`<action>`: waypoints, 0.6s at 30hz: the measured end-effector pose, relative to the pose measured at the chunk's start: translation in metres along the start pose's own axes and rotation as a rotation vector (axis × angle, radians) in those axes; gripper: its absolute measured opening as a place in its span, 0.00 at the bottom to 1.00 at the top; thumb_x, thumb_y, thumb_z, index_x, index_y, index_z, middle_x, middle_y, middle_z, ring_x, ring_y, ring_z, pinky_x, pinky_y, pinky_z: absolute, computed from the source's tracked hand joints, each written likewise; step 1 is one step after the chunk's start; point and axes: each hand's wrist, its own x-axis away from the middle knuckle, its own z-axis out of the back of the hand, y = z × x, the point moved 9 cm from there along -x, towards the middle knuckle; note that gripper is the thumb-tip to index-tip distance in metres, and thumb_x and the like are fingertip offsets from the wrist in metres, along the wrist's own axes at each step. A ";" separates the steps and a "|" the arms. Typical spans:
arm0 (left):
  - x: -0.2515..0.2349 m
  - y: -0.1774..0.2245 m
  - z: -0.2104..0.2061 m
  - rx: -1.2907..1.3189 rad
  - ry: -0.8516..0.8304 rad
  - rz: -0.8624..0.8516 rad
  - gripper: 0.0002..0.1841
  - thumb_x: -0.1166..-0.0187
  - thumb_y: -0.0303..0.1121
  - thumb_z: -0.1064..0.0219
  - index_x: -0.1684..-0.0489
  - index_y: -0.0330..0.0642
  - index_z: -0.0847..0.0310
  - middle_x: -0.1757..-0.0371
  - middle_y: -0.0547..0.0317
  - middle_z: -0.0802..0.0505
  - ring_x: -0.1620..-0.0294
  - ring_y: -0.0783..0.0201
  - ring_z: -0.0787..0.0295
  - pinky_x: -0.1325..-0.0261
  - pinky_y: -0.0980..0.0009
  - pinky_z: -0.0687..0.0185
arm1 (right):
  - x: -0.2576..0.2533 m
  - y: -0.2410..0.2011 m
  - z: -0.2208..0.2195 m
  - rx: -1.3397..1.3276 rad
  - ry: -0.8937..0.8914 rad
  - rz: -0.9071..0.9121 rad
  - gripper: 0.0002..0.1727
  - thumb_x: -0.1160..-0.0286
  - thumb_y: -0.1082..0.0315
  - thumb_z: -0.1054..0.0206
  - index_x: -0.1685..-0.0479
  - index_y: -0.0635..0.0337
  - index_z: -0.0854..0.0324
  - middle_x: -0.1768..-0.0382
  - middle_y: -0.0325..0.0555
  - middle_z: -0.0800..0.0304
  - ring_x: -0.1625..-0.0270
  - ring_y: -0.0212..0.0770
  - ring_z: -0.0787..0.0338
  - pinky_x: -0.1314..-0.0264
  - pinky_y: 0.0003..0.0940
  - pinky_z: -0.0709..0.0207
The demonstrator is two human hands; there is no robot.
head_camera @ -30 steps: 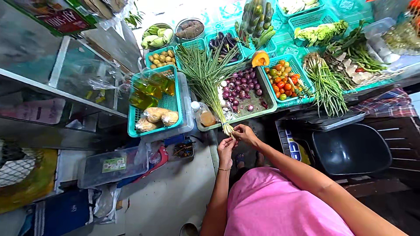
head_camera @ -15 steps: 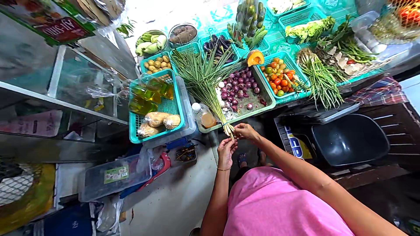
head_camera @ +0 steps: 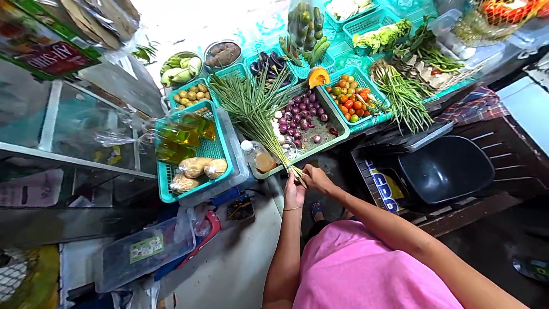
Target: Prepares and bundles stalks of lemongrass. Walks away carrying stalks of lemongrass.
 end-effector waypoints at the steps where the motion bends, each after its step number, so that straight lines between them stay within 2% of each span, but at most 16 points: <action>1: -0.001 0.001 -0.001 0.027 0.021 -0.004 0.20 0.05 0.41 0.52 0.27 0.36 0.33 0.44 0.46 0.15 0.47 0.57 0.14 0.41 0.61 0.16 | 0.009 0.003 0.002 0.044 -0.007 -0.007 0.18 0.14 0.65 0.42 0.33 0.66 0.23 0.46 0.63 0.11 0.40 0.59 0.11 0.34 0.57 0.22; 4: -0.004 0.001 -0.003 0.071 0.044 0.015 0.18 0.05 0.39 0.51 0.27 0.36 0.35 0.47 0.44 0.15 0.50 0.52 0.11 0.44 0.57 0.11 | 0.042 0.028 0.014 0.088 -0.011 -0.008 0.18 0.13 0.63 0.43 0.33 0.64 0.23 0.48 0.61 0.10 0.44 0.59 0.10 0.38 0.59 0.21; 7: -0.007 -0.002 -0.002 0.004 0.056 0.030 0.21 0.06 0.44 0.52 0.29 0.36 0.34 0.46 0.43 0.15 0.49 0.48 0.11 0.46 0.52 0.12 | 0.090 0.064 0.036 0.031 0.022 0.013 0.18 0.13 0.61 0.42 0.35 0.63 0.21 0.51 0.59 0.09 0.49 0.56 0.09 0.41 0.56 0.19; 10: -0.006 -0.003 -0.004 -0.041 0.083 0.004 0.22 0.06 0.46 0.52 0.32 0.35 0.32 0.48 0.43 0.15 0.50 0.49 0.11 0.48 0.53 0.12 | 0.142 0.115 0.058 -0.030 0.052 0.050 0.17 0.13 0.60 0.42 0.37 0.62 0.19 0.55 0.54 0.09 0.54 0.49 0.09 0.46 0.51 0.17; 12: -0.006 -0.004 -0.006 -0.034 0.094 -0.014 0.21 0.06 0.46 0.51 0.34 0.35 0.32 0.51 0.44 0.15 0.52 0.50 0.11 0.49 0.54 0.12 | 0.181 0.159 0.075 -0.093 0.091 0.059 0.17 0.13 0.60 0.42 0.39 0.61 0.18 0.57 0.52 0.10 0.57 0.45 0.10 0.48 0.47 0.17; 14: -0.006 -0.005 -0.010 -0.019 0.097 -0.042 0.20 0.07 0.44 0.49 0.33 0.35 0.32 0.50 0.45 0.15 0.51 0.51 0.11 0.48 0.54 0.11 | 0.228 0.212 0.094 -0.167 0.153 0.034 0.16 0.14 0.61 0.41 0.41 0.62 0.17 0.58 0.49 0.10 0.60 0.39 0.11 0.51 0.40 0.16; 15: -0.006 -0.006 -0.013 0.002 0.086 -0.047 0.20 0.07 0.44 0.49 0.31 0.36 0.33 0.47 0.45 0.16 0.48 0.52 0.13 0.44 0.55 0.12 | 0.255 0.241 0.103 -0.199 0.185 -0.001 0.16 0.14 0.61 0.40 0.42 0.64 0.17 0.58 0.48 0.11 0.62 0.37 0.12 0.54 0.37 0.16; 18: -0.003 -0.009 -0.019 0.008 0.085 -0.065 0.22 0.07 0.45 0.50 0.25 0.39 0.38 0.42 0.47 0.18 0.44 0.53 0.14 0.41 0.56 0.14 | 0.348 0.338 0.121 -0.262 0.260 -0.240 0.13 0.16 0.69 0.39 0.42 0.68 0.19 0.61 0.49 0.13 0.66 0.35 0.16 0.60 0.34 0.19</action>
